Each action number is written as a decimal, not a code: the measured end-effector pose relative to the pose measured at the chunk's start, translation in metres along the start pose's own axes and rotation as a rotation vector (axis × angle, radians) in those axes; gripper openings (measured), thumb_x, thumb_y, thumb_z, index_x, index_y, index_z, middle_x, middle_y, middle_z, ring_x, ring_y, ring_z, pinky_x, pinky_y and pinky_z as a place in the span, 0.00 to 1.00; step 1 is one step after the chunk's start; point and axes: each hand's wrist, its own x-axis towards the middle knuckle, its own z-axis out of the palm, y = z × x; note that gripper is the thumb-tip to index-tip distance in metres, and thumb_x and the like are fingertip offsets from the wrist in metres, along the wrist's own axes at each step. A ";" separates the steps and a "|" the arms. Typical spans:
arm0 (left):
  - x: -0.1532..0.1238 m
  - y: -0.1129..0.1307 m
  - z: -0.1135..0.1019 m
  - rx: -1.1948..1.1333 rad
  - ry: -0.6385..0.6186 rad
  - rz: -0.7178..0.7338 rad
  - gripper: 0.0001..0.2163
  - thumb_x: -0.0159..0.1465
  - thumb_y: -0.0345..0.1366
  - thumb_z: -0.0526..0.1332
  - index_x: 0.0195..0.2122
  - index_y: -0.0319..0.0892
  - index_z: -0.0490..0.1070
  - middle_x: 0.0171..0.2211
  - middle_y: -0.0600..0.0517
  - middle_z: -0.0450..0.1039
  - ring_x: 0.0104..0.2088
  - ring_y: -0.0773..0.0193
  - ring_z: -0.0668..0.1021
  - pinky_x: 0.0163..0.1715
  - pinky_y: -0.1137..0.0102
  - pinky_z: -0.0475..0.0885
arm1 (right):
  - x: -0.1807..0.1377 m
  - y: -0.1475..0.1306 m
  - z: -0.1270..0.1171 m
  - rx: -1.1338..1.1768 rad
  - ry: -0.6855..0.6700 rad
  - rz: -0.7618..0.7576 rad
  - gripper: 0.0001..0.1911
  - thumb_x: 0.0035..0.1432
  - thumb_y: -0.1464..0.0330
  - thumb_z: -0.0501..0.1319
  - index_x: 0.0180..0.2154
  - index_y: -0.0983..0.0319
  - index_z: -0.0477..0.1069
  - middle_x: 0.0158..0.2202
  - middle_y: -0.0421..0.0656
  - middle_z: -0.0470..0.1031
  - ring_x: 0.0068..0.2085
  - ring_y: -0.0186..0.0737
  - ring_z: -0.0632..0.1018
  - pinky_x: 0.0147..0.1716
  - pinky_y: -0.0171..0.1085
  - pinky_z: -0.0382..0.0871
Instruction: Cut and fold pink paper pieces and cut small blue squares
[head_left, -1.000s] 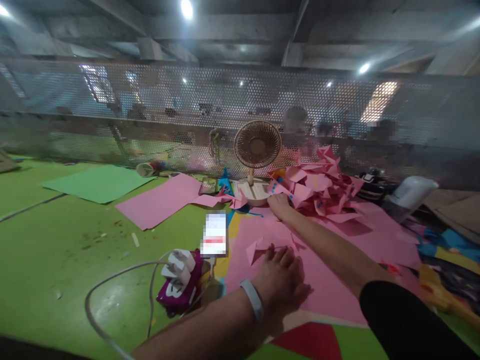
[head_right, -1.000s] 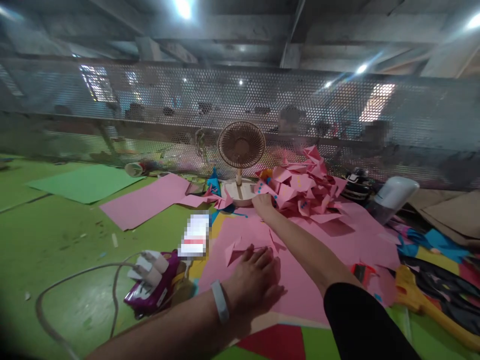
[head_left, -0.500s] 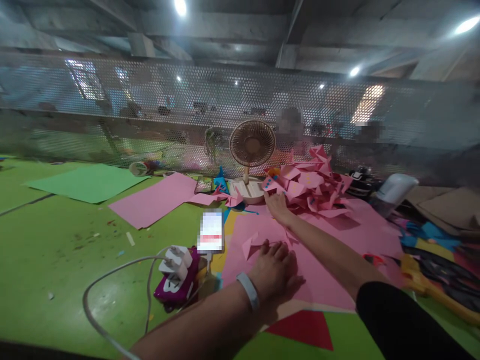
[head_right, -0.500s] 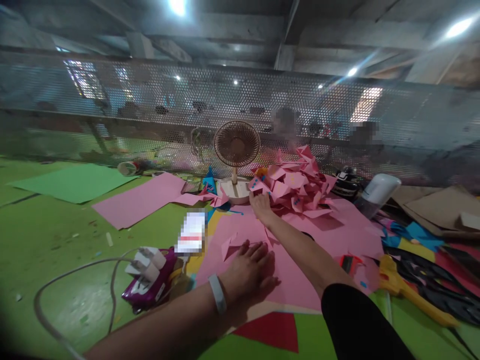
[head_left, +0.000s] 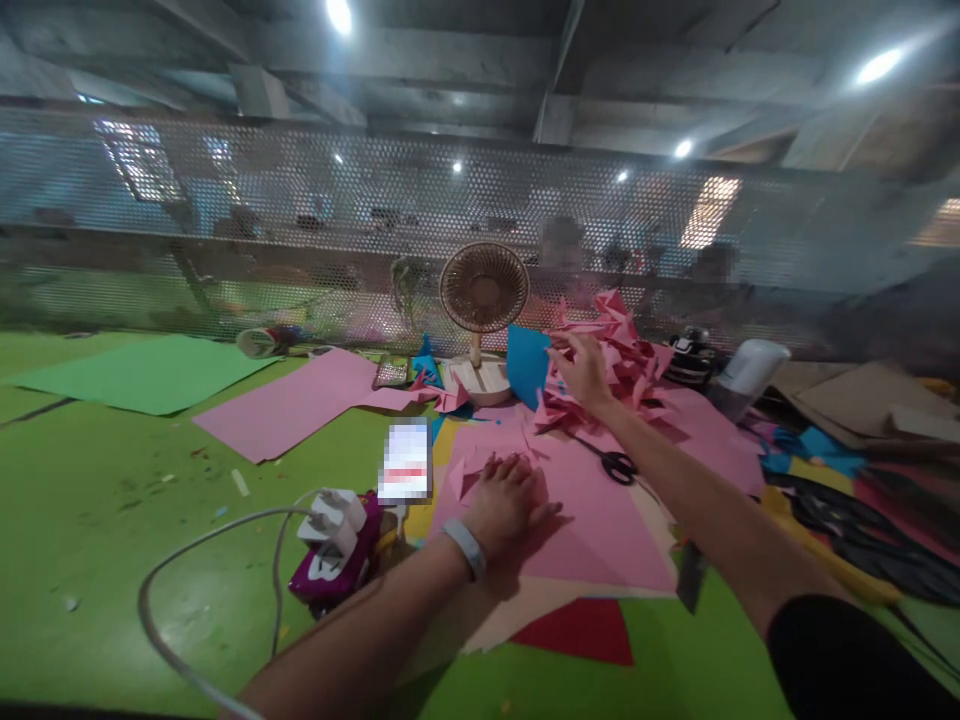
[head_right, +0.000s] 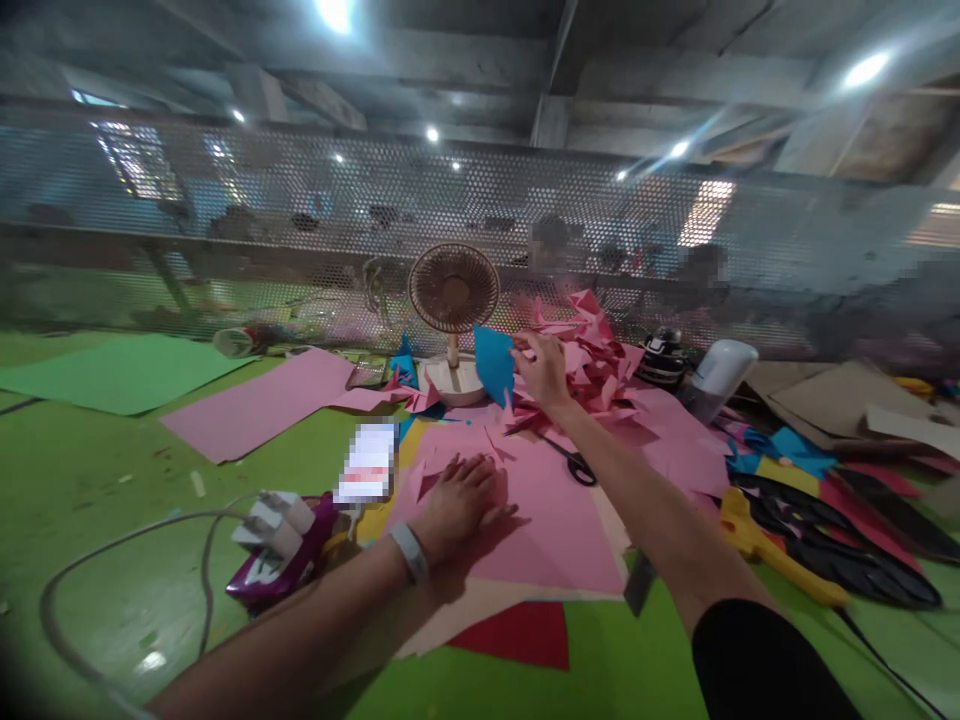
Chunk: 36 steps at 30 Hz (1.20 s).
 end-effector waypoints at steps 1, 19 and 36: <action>0.002 -0.004 0.001 0.010 -0.015 -0.011 0.22 0.63 0.52 0.49 0.50 0.42 0.65 0.52 0.44 0.67 0.56 0.51 0.63 0.56 0.53 0.53 | 0.001 0.000 -0.010 0.030 0.046 0.002 0.13 0.59 0.66 0.53 0.45 0.61 0.69 0.39 0.45 0.75 0.43 0.42 0.72 0.46 0.43 0.61; 0.010 0.035 -0.070 -0.146 0.168 0.254 0.12 0.65 0.33 0.52 0.48 0.41 0.65 0.37 0.48 0.75 0.37 0.61 0.77 0.38 0.65 0.72 | -0.132 -0.044 -0.125 0.061 -0.330 -0.597 0.13 0.59 0.74 0.52 0.44 0.58 0.68 0.38 0.44 0.75 0.43 0.40 0.72 0.52 0.45 0.61; -0.026 -0.012 -0.060 -0.299 -0.105 0.247 0.10 0.63 0.30 0.54 0.43 0.46 0.71 0.41 0.51 0.75 0.42 0.64 0.75 0.43 0.66 0.70 | -0.181 -0.011 -0.128 0.023 -0.563 -0.440 0.11 0.60 0.72 0.53 0.42 0.61 0.72 0.42 0.49 0.73 0.43 0.42 0.72 0.41 0.41 0.68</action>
